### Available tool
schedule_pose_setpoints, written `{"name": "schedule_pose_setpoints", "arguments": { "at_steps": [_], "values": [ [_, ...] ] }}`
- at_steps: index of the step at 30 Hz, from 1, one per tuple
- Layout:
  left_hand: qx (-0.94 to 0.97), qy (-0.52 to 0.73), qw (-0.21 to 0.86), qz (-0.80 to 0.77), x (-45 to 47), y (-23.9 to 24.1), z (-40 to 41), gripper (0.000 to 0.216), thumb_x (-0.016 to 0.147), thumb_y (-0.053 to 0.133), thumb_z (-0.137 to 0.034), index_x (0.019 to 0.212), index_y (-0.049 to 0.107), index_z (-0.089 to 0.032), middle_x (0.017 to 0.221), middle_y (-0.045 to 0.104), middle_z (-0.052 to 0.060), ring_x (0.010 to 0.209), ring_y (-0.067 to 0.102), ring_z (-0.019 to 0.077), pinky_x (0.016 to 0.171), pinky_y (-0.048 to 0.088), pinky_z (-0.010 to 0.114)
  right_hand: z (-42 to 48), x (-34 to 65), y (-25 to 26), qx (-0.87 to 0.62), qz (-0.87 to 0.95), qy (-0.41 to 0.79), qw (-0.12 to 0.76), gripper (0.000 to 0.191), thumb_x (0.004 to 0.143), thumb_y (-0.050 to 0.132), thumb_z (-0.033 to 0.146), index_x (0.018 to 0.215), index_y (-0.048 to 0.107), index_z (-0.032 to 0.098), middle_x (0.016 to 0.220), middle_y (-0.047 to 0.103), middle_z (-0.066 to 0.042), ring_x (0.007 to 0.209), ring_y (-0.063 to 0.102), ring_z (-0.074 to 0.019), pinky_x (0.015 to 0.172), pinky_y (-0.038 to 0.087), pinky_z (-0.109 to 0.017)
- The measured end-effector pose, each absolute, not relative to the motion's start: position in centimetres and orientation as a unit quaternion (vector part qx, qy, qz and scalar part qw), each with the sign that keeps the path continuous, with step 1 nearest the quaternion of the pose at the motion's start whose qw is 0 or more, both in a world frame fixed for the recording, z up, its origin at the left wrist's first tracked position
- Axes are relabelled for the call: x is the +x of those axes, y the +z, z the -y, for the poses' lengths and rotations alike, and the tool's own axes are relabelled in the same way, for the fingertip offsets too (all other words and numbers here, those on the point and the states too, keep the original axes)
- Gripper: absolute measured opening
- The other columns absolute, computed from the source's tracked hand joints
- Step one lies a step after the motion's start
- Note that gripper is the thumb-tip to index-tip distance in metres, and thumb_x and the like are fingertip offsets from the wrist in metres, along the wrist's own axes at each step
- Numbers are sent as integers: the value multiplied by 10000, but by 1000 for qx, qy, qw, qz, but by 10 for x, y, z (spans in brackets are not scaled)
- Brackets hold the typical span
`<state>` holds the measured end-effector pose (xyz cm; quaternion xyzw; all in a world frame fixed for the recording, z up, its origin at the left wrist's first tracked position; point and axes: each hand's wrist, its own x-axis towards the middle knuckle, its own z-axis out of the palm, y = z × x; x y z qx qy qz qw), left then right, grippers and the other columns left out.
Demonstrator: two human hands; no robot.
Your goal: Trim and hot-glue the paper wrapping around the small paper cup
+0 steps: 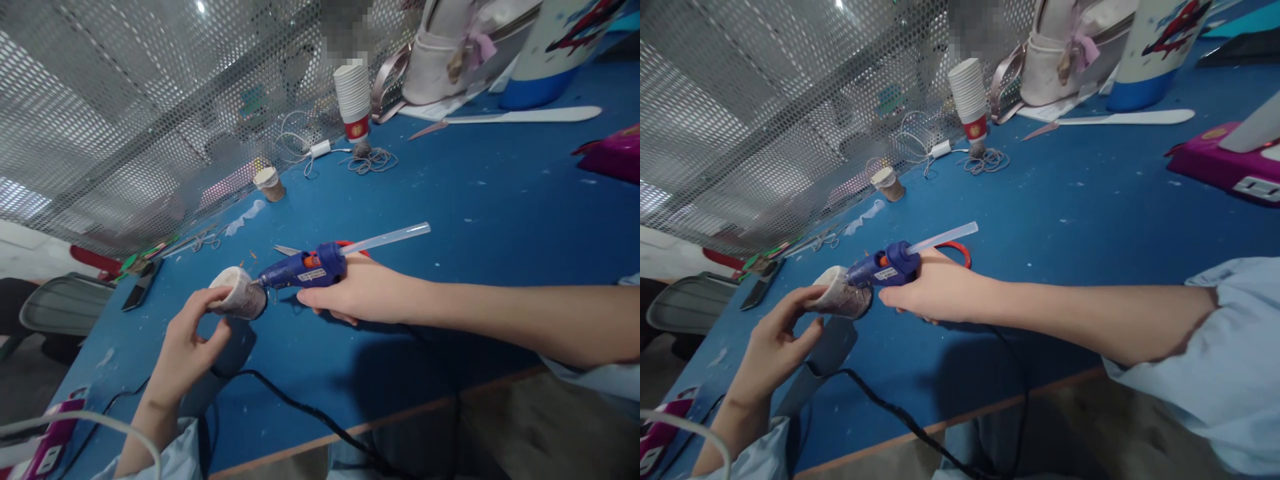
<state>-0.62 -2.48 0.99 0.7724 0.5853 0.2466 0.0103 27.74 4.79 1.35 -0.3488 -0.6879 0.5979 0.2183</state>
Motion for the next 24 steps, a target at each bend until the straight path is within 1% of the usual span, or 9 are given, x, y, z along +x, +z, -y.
{"name": "schedule_pose_setpoints", "arguments": {
  "at_steps": [2, 6, 11, 13, 16, 19, 24],
  "values": [
    [772, 237, 0, -589, -3, 9, 24, 291, 831, 587, -249, 1120, 593, -216, 1021, 645, 42, 893, 626, 179, 789, 496, 290, -48, 278, 13, -343, 692, 598, 216, 221, 748, 599, 293, 569, 521, 189, 379, 442, 74, 354, 434, -78, 358, 361, -182],
    [779, 244, -24, -577, 1, 4, 20, 189, 824, 643, -302, 981, 581, -217, 912, 627, 15, 797, 598, 156, 741, 484, 276, -47, 277, 13, -351, 691, 598, 206, 220, 740, 604, 305, 571, 526, 189, 383, 447, 67, 358, 431, -81, 366, 360, -188],
    [756, 277, -27, -593, 2, -2, 15, 161, 829, 649, -332, 920, 595, -211, 810, 608, -13, 695, 561, 133, 684, 460, 256, -47, 274, 11, -357, 680, 611, 193, 214, 727, 608, 296, 559, 530, 191, 373, 443, 63, 352, 430, -92, 356, 359, -197],
    [732, 302, -14, -610, 5, -2, 14, 164, 821, 656, -346, 896, 605, -209, 795, 604, -21, 674, 547, 125, 670, 453, 247, -46, 272, 9, -354, 673, 620, 192, 207, 723, 608, 284, 553, 534, 192, 366, 442, 61, 352, 432, -97, 357, 370, -202],
    [690, 347, 36, -634, 11, -3, 15, 186, 806, 669, -361, 886, 616, -202, 809, 621, -14, 697, 562, 130, 664, 452, 241, -44, 270, 7, -349, 664, 632, 193, 205, 727, 607, 270, 550, 539, 190, 364, 444, 59, 355, 433, -98, 363, 378, -202],
    [658, 382, 74, -645, 16, -2, 15, 197, 778, 684, -362, 859, 616, -195, 775, 612, -16, 676, 552, 130, 633, 446, 234, -44, 269, 7, -350, 662, 633, 198, 205, 743, 597, 267, 562, 547, 186, 365, 443, 64, 356, 434, -92, 367, 378, -194],
    [636, 380, 72, -668, 19, -3, 14, 233, 722, 716, -388, 794, 607, -195, 694, 580, -33, 624, 509, 125, 586, 408, 232, -44, 270, 10, -357, 664, 628, 194, 209, 755, 590, 266, 569, 546, 182, 358, 435, 70, 357, 440, -84, 376, 382, -182]
  ]
}}
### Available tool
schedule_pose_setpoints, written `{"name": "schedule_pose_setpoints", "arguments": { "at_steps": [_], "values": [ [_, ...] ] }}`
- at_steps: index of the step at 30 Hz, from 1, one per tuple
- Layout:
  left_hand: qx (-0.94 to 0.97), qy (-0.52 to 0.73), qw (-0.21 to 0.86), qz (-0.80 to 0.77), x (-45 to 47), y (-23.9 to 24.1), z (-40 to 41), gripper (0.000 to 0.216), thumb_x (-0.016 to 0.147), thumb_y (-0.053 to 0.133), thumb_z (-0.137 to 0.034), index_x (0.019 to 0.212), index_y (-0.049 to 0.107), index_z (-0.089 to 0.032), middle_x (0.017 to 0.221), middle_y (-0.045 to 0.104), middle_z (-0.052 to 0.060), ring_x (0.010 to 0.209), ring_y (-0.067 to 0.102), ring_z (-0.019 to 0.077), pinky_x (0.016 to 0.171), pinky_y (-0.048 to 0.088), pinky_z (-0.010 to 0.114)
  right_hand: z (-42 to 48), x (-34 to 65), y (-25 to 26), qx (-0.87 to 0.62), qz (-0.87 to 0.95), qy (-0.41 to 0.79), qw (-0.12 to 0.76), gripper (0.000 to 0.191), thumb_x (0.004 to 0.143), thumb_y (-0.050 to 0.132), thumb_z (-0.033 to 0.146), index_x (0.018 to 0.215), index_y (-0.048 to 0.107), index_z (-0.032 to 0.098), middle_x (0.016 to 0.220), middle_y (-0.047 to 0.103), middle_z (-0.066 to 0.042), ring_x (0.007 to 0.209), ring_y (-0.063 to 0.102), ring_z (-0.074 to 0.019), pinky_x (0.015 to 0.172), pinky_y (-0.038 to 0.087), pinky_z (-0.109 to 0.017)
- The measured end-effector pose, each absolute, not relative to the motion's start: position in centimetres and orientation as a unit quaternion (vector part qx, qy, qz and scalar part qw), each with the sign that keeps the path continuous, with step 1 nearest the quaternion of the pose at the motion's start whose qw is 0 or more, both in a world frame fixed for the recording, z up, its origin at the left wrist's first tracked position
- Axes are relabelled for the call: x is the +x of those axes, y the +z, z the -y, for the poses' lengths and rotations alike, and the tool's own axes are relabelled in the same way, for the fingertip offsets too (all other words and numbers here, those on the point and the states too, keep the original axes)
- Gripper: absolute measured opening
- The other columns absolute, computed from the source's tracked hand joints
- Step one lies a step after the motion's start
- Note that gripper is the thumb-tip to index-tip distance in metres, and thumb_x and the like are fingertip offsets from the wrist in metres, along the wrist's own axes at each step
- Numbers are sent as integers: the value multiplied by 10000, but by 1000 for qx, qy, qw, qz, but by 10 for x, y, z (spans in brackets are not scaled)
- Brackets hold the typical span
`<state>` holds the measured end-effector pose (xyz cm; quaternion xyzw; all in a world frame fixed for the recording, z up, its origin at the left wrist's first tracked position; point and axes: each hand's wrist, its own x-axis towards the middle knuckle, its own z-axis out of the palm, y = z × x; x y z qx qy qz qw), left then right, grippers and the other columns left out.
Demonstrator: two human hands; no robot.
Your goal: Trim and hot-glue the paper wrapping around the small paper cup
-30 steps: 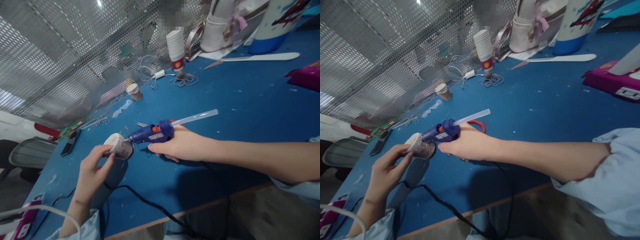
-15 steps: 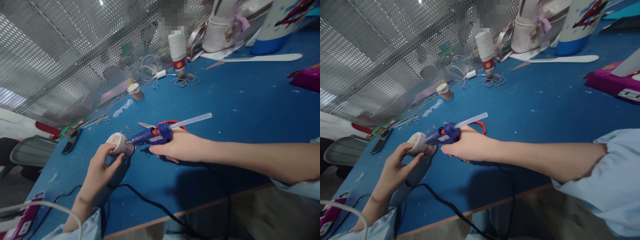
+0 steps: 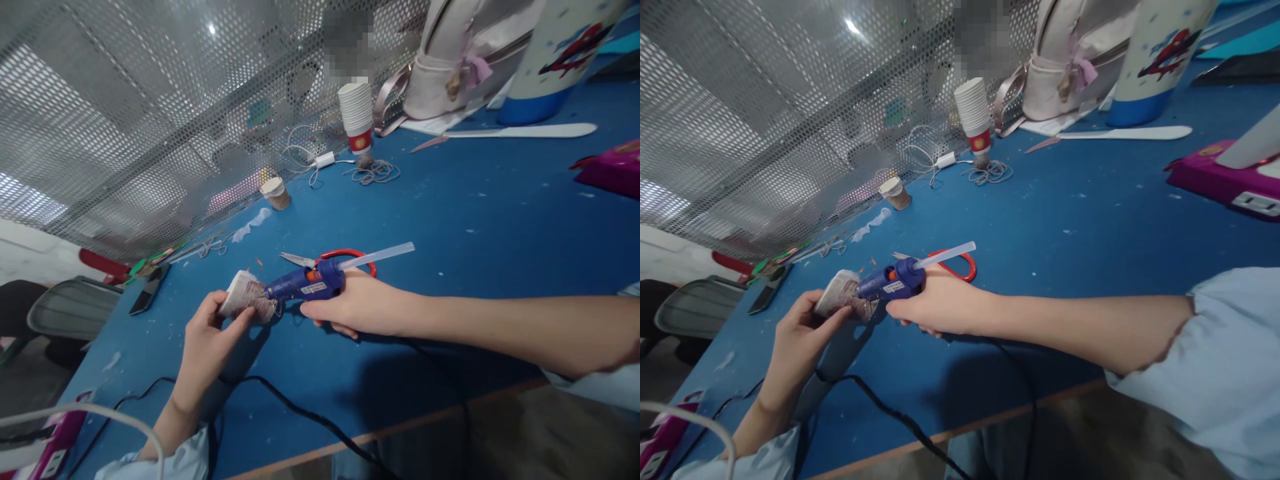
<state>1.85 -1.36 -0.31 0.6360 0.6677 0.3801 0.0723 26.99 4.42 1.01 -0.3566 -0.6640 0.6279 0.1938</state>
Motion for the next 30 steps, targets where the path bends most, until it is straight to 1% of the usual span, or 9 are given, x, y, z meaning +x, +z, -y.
{"name": "schedule_pose_setpoints", "arguments": {
  "at_steps": [4, 8, 11, 15, 18, 24, 26, 28, 30],
  "values": [
    [635, 371, 77, -673, 21, -4, 12, 240, 731, 698, -414, 751, 598, -198, 664, 562, -38, 608, 487, 123, 573, 389, 235, -44, 270, 9, -347, 665, 631, 199, 208, 754, 584, 277, 573, 549, 182, 357, 434, 72, 350, 433, -81, 369, 378, -180],
    [642, 381, 58, -663, 23, -4, 12, 236, 754, 664, -421, 710, 582, -205, 655, 549, -40, 603, 480, 124, 570, 386, 238, -44, 270, 9, -347, 665, 629, 203, 209, 757, 584, 261, 566, 549, 184, 355, 433, 74, 346, 431, -80, 368, 376, -180],
    [655, 374, 59, -653, 22, -3, 13, 251, 804, 624, -428, 697, 586, -205, 641, 537, -37, 597, 469, 124, 567, 380, 238, -44, 269, 9, -343, 665, 631, 202, 206, 753, 586, 241, 559, 549, 184, 354, 436, 76, 347, 430, -79, 373, 382, -180],
    [654, 377, 100, -648, 17, -3, 14, 344, 905, 518, -452, 677, 573, -200, 666, 546, -19, 657, 499, 140, 615, 400, 247, -44, 267, 6, -333, 662, 643, 194, 203, 744, 593, 233, 554, 541, 181, 351, 431, 82, 331, 420, -73, 365, 383, -180],
    [636, 401, 130, -646, 14, -6, 13, 373, 928, 484, -474, 687, 562, -200, 685, 550, -8, 675, 503, 147, 638, 419, 257, -45, 265, 2, -318, 642, 670, 197, 202, 745, 596, 227, 559, 537, 175, 349, 431, 84, 320, 410, -64, 361, 381, -173],
    [618, 427, 139, -645, 13, -11, 12, 411, 919, 462, -537, 704, 557, -201, 686, 555, 11, 668, 519, 156, 630, 464, 267, -45, 265, 3, -286, 510, 775, 238, 198, 778, 596, 191, 598, 517, 168, 383, 442, 84, 308, 345, -45, 329, 328, -169],
    [616, 432, 142, -644, 12, -13, 11, 412, 913, 475, -547, 716, 572, -198, 684, 569, 13, 663, 535, 156, 621, 470, 266, -45, 264, 4, -268, 490, 788, 260, 212, 802, 593, 206, 610, 515, 165, 393, 439, 83, 314, 348, -42, 339, 331, -165],
    [613, 434, 151, -643, 13, -13, 11, 402, 905, 496, -548, 744, 599, -194, 671, 584, 12, 646, 551, 156, 607, 475, 267, -46, 263, 4, -263, 503, 765, 304, 184, 805, 615, 227, 652, 538, 159, 433, 477, 71, 351, 409, -51, 378, 378, -167],
    [613, 430, 166, -642, 16, -12, 11, 388, 902, 512, -539, 779, 627, -189, 645, 593, 5, 613, 561, 154, 585, 474, 267, -46, 259, 2, -271, 533, 722, 347, 123, 785, 644, 234, 725, 570, 156, 526, 556, 49, 420, 495, -66, 443, 437, -178]
  ]
}}
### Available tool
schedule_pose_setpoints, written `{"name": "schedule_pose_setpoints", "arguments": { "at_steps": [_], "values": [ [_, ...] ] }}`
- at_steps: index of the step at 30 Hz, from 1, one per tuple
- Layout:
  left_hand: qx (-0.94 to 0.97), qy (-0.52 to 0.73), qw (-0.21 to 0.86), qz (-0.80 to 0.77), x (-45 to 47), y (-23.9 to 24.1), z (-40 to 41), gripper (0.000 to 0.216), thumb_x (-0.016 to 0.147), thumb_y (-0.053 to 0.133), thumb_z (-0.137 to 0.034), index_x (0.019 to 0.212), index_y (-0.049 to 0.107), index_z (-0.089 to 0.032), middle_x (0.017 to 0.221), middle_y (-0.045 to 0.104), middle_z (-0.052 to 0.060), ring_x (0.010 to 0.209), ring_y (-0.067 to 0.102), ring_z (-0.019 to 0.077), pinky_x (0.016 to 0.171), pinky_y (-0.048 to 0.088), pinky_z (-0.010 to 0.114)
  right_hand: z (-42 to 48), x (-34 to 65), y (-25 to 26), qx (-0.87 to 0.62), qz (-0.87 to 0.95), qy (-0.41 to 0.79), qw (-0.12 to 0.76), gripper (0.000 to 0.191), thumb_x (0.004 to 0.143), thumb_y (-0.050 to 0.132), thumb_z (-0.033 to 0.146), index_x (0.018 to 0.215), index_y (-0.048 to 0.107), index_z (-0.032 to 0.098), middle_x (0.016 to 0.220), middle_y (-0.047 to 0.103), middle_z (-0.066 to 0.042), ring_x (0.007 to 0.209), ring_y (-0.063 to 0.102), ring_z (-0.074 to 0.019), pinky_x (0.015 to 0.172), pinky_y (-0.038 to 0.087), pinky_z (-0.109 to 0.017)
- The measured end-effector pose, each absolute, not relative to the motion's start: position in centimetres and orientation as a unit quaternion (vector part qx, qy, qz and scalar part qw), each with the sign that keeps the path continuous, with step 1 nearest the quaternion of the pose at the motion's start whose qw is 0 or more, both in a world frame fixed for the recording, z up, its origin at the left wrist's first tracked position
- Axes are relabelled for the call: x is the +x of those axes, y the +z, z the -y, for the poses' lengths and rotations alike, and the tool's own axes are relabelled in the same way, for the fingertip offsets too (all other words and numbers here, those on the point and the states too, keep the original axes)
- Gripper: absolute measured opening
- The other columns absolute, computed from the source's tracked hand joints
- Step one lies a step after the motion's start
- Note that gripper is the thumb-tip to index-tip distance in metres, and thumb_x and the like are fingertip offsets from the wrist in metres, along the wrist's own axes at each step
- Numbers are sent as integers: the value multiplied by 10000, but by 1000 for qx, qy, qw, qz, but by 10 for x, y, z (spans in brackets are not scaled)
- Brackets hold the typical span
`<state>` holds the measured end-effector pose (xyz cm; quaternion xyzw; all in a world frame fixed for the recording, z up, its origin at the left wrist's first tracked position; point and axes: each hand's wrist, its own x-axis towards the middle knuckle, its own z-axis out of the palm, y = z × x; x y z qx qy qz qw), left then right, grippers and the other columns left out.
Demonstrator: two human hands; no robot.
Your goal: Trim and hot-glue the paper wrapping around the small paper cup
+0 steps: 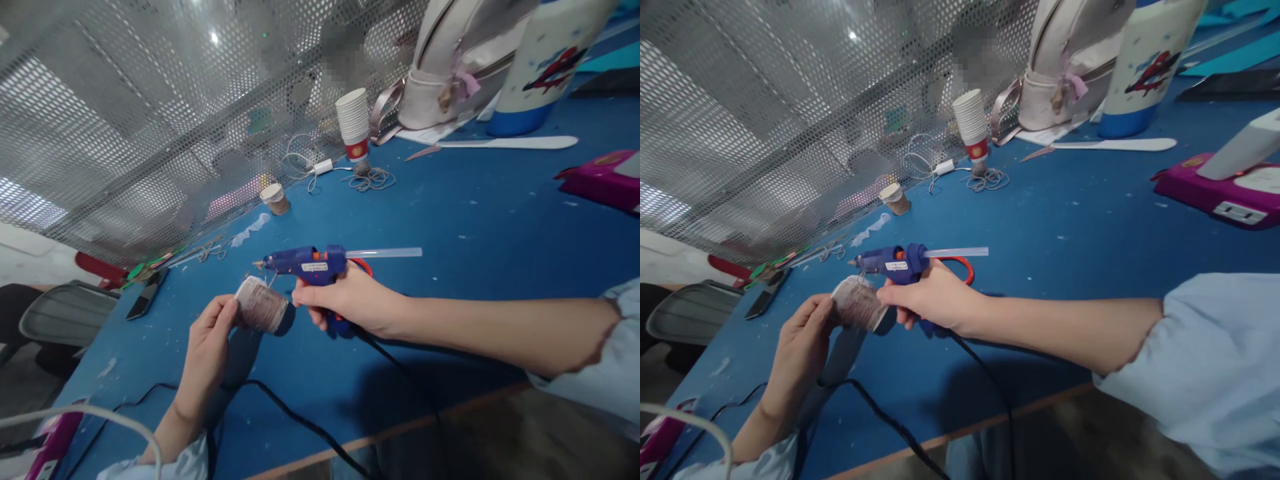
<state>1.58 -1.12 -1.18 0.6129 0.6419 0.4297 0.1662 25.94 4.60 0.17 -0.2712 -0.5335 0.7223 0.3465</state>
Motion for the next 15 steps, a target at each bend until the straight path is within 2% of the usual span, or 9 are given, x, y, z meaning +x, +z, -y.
{"name": "schedule_pose_setpoints", "arguments": {
  "at_steps": [2, 4, 10, 15],
  "values": [
    [618, 419, 166, -644, 22, -9, 13, 368, 903, 528, -519, 806, 648, -185, 615, 601, -5, 585, 568, 149, 571, 471, 261, -45, 255, 0, -285, 568, 683, 361, 114, 759, 657, 218, 839, 599, 161, 646, 619, 30, 504, 568, -83, 504, 467, -188],
    [630, 409, 132, -647, 32, -6, 16, 343, 901, 547, -492, 800, 660, -185, 603, 618, -12, 585, 585, 145, 578, 471, 250, -41, 250, 0, -289, 591, 661, 362, 187, 745, 638, 185, 927, 595, 172, 709, 624, 29, 563, 587, -91, 529, 462, -187],
    [698, 381, -17, -607, 55, -2, 28, 218, 917, 548, -376, 863, 677, -209, 683, 701, -29, 596, 637, 122, 583, 471, 212, -30, 238, 5, -301, 577, 642, 407, 218, 737, 602, 148, 945, 550, 183, 755, 577, 29, 614, 520, -82, 518, 415, -160],
    [727, 369, -80, -573, 58, -4, 30, 182, 929, 540, -333, 917, 667, -203, 742, 728, -16, 628, 673, 123, 604, 489, 198, -30, 231, -5, -292, 570, 626, 446, 220, 740, 590, 175, 956, 552, 178, 792, 585, 13, 600, 498, -84, 510, 411, -178]
  ]
}}
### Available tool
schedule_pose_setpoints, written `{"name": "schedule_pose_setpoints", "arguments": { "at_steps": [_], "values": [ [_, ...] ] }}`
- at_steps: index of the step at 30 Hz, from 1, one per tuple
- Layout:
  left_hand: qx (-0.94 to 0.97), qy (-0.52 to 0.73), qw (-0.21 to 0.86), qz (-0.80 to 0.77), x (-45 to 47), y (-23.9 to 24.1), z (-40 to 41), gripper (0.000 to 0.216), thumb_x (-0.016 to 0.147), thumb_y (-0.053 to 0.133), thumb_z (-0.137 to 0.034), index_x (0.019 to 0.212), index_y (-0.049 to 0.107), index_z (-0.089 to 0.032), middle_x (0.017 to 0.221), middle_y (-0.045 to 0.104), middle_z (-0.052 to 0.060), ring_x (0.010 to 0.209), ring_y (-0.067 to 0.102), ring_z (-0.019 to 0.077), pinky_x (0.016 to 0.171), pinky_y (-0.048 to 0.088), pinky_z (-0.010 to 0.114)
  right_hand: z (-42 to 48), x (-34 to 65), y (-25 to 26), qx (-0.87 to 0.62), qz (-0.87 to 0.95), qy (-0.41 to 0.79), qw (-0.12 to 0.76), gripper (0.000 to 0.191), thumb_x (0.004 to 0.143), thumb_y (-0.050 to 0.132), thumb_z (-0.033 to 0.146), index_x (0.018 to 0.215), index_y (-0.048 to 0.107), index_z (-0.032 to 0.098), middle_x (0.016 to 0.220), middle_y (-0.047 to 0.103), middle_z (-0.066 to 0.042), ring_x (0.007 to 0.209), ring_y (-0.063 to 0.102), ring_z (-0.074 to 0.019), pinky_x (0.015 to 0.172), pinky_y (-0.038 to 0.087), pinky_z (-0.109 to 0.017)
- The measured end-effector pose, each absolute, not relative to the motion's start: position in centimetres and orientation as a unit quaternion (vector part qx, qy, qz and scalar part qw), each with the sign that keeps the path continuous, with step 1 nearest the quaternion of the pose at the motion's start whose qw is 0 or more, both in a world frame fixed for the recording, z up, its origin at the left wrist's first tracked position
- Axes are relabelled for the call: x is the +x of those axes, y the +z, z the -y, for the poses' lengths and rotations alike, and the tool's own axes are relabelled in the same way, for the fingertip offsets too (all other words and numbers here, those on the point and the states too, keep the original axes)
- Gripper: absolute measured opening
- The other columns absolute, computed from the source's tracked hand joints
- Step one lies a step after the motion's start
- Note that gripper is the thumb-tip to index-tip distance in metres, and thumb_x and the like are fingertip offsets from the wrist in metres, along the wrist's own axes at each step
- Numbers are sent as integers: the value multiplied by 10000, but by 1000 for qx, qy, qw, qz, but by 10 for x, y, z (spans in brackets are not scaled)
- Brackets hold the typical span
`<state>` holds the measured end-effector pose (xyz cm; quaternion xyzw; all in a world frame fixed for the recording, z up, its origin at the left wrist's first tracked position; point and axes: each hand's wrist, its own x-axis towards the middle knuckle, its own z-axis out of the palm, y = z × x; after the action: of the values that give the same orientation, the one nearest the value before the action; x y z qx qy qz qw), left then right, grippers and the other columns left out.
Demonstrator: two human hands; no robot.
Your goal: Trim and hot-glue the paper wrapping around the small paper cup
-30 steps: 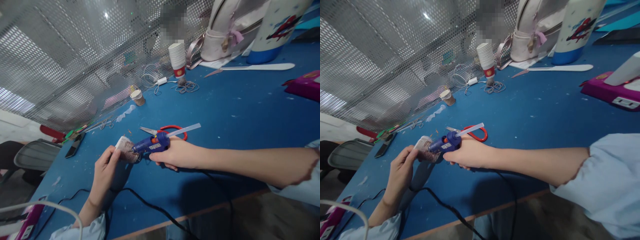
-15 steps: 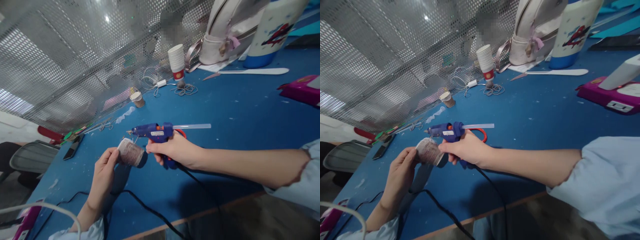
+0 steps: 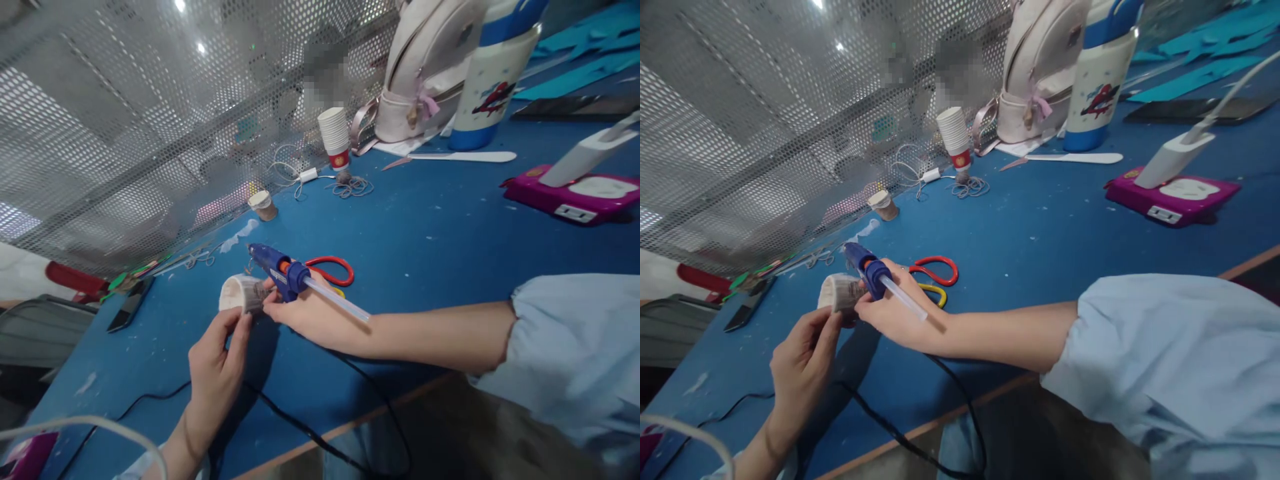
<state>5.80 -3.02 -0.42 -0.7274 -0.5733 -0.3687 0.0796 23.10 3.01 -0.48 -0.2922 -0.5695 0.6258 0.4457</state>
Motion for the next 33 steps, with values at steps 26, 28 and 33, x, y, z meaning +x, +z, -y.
{"name": "schedule_pose_setpoints", "arguments": {
  "at_steps": [26, 28, 33],
  "values": [
    [-795, -364, 115, 472, 53, -12, 23, 173, 876, 598, -129, 1031, 643, -192, 885, 714, 11, 753, 687, 102, 716, 542, 181, -33, 234, 5, -343, 581, 612, 412, 148, 669, 571, 72, 760, 544, 185, 661, 535, 61, 601, 471, -81, 551, 365, -193],
    [-794, -365, 100, 476, 55, -12, 22, 177, 857, 629, -134, 1025, 635, -190, 835, 691, -3, 697, 659, 92, 673, 533, 176, -33, 233, 5, -342, 579, 619, 406, 156, 672, 569, 64, 768, 541, 184, 667, 541, 56, 616, 490, -84, 553, 373, -190],
    [-774, -391, 81, 492, 56, -17, 18, 144, 822, 683, -170, 950, 622, -197, 739, 643, -37, 601, 617, 83, 584, 511, 169, -31, 232, 4, -349, 587, 618, 390, 150, 688, 573, 59, 772, 544, 179, 666, 554, 47, 621, 509, -89, 552, 383, -192]
  ]
}}
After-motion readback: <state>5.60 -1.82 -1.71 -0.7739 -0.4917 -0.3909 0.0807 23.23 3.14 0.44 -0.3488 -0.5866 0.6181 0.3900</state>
